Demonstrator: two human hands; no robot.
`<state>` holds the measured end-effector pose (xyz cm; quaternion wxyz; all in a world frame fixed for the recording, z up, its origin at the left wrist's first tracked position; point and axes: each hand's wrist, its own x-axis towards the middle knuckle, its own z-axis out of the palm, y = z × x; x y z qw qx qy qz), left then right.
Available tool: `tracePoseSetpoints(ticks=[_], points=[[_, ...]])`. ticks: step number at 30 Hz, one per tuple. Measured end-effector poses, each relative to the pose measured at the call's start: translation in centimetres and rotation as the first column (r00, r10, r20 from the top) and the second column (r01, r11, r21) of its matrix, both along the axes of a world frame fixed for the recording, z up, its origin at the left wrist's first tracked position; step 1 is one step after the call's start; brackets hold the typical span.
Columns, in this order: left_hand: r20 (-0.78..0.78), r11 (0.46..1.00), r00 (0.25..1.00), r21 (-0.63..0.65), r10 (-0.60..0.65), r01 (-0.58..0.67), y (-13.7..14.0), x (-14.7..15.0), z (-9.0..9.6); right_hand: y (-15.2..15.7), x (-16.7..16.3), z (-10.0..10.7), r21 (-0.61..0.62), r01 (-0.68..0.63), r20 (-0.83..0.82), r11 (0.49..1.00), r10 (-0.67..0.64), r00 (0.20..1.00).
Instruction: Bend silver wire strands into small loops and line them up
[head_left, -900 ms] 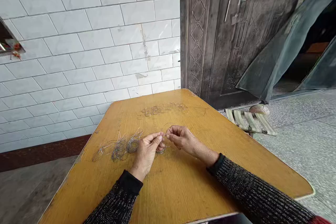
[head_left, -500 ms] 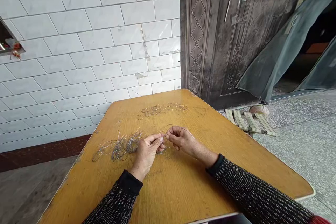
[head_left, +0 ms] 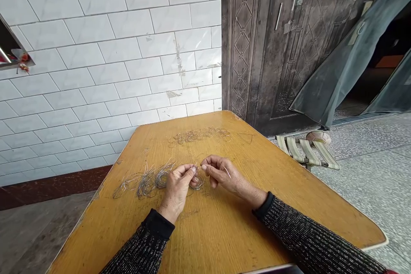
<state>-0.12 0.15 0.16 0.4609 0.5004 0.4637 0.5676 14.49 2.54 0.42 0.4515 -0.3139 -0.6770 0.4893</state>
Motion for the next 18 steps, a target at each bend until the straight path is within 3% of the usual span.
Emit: tracePoseSetpoints(ticks=[5, 9, 13, 18], points=[[0.064, 0.999, 0.998, -0.045, 0.002, 0.001, 0.1, -0.4, 0.2, 0.3, 1.6, 0.8, 0.138, 0.031, -0.113, 0.990, -0.016, 0.993], [0.081, 0.997, 0.997, -0.075, 0.007, -0.001, 0.2, -0.5, 0.2, 0.4, 3.3, 2.0, 0.335, -0.040, -0.053, 0.941, 0.061, 0.997], [0.079, 0.997, 0.997, -0.081, -0.006, 0.013, 0.1, -0.4, 0.2, 0.4, 4.0, 2.5, 0.387, -0.095, 0.001, 0.917, 0.103, 0.995], [-0.057, 0.998, 0.998, -0.044, -0.042, 0.039, 0.0, -0.2, -0.1, -0.2, 4.0, 2.7, 0.441, -0.086, 0.077, 0.894, 0.058, 0.995]])
